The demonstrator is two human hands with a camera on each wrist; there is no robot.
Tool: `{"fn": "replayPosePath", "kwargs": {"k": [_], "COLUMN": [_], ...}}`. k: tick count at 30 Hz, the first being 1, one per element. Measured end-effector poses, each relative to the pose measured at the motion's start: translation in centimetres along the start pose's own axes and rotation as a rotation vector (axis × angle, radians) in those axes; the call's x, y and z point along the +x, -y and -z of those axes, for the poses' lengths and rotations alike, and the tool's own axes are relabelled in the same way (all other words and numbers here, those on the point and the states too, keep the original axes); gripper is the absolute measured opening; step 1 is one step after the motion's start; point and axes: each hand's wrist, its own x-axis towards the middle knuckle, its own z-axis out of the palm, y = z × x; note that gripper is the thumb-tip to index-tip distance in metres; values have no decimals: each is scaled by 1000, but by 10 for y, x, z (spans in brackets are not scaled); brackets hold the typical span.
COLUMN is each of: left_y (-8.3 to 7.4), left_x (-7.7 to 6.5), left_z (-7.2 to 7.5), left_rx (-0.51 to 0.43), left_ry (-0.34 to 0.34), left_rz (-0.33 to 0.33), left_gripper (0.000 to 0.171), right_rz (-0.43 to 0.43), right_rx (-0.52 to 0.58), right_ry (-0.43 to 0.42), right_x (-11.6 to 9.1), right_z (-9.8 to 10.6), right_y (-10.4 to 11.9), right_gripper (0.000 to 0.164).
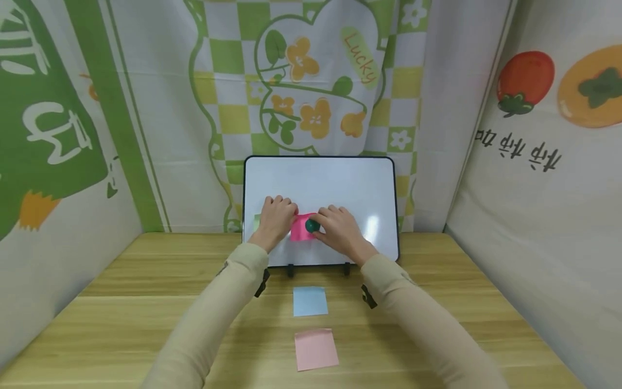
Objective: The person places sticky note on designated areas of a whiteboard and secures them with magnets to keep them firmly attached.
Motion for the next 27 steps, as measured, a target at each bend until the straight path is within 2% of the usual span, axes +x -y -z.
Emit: {"fn": "replayPosePath", "kwargs": {"k": [11, 17, 21, 27], "left_y": [0, 1, 0, 0], "left_x": [-1, -2, -3, -4], "left_z": [1, -1, 0, 0], "left_rx": [-1, -17, -10, -11], "left_ry": [-38, -32, -21, -53], "left_rz": [-6, 0, 0, -5], "left_gripper": [15, 14, 14, 14], "right_rz": [-68, -131, -142, -156], "right_rx": [-10, -46, -41, -19], "right_ry": [-66, -37, -37, -49], "right_x": [18, 24, 26, 27], "right_z": [-22, -29, -34, -40], "right_y": [6, 6, 5, 5], "right_gripper": [33, 36, 37, 36]}}
